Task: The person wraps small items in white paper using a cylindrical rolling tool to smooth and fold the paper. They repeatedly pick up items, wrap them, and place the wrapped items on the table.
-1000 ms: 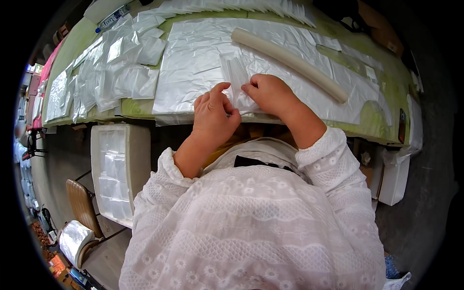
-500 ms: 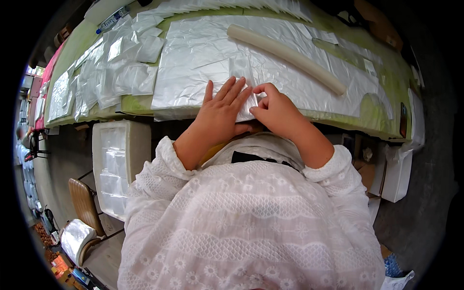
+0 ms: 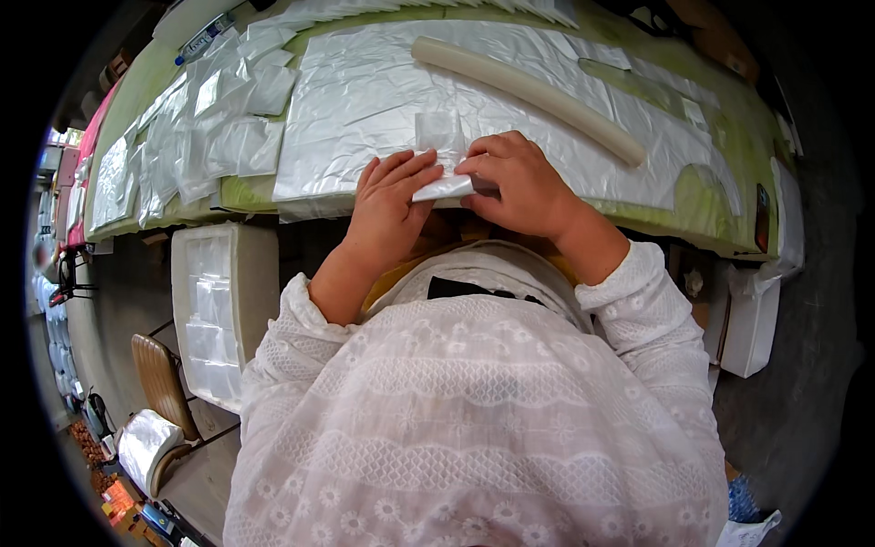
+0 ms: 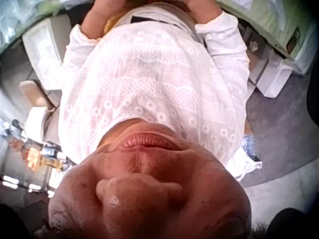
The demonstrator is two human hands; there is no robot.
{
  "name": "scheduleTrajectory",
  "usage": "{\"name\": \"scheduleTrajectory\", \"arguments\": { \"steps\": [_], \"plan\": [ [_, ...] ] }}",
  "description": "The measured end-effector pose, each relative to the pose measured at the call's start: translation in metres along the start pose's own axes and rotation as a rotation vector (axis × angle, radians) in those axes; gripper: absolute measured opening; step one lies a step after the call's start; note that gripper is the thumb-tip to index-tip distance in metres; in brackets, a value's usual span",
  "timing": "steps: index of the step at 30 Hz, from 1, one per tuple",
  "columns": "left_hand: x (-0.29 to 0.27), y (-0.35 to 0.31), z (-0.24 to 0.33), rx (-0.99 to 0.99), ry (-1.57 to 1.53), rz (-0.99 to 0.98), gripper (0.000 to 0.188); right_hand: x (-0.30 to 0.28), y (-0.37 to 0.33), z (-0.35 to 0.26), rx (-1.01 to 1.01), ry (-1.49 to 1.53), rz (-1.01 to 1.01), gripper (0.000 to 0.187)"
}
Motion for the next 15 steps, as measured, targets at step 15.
{"name": "scheduleTrajectory", "arguments": {
  "steps": [15],
  "plan": [
    [-0.019, 0.024, -0.017, -0.242, 0.159, 0.103, 0.021, 0.027, 0.033, 0.0, 0.277, -0.294, 0.112, 0.024]
  ]
}}
Point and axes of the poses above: each hand's wrist, its own y-axis towards the middle knuckle, its own x-axis out of the palm, z = x × y, the point moved 5 cm from there along y, towards the middle knuckle, and after that the axes turned 13 degrees about x, right-handed, at the moved point
